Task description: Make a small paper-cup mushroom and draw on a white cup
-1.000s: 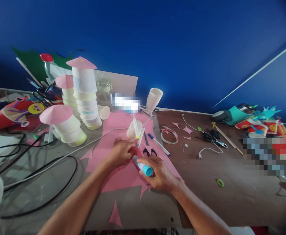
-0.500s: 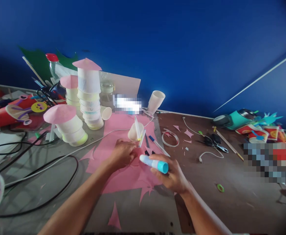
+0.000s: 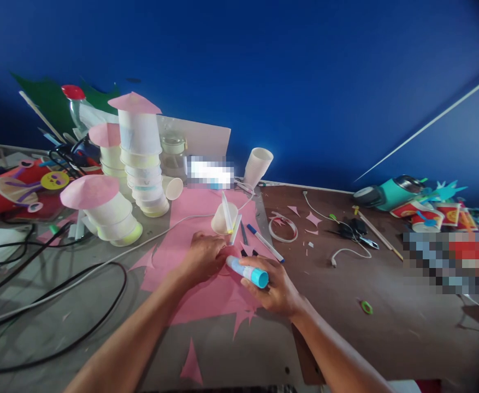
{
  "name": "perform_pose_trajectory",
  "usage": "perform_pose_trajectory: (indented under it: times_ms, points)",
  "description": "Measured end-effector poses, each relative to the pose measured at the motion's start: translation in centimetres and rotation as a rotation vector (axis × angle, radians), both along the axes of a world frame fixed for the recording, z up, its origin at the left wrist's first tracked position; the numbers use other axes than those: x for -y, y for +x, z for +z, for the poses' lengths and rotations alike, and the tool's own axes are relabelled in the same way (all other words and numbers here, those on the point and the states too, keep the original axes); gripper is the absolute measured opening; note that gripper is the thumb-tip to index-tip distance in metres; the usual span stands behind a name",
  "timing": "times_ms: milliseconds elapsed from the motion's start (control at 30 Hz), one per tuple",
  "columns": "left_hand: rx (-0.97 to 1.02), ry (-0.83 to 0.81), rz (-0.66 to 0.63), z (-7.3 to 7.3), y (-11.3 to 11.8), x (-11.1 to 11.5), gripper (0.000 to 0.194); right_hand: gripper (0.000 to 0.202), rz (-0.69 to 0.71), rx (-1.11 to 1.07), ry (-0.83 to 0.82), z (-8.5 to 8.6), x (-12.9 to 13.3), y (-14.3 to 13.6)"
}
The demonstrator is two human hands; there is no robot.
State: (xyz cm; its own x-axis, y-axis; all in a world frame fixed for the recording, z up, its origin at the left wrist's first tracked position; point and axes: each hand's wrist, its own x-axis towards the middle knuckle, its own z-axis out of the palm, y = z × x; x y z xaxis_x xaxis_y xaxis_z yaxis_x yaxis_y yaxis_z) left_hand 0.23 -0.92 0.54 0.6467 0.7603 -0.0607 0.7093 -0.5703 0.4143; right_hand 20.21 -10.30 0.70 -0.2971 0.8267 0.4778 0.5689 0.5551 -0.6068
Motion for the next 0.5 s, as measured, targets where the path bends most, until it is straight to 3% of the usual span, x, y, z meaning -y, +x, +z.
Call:
perform_pose_trajectory:
  times_ms: [500]
  points:
    - [0.057,-0.021,-0.029,0.46,-0.32,0.29,0.02,0.026,0.029,0.156,-0.1,0.36,0.29,-0.17]
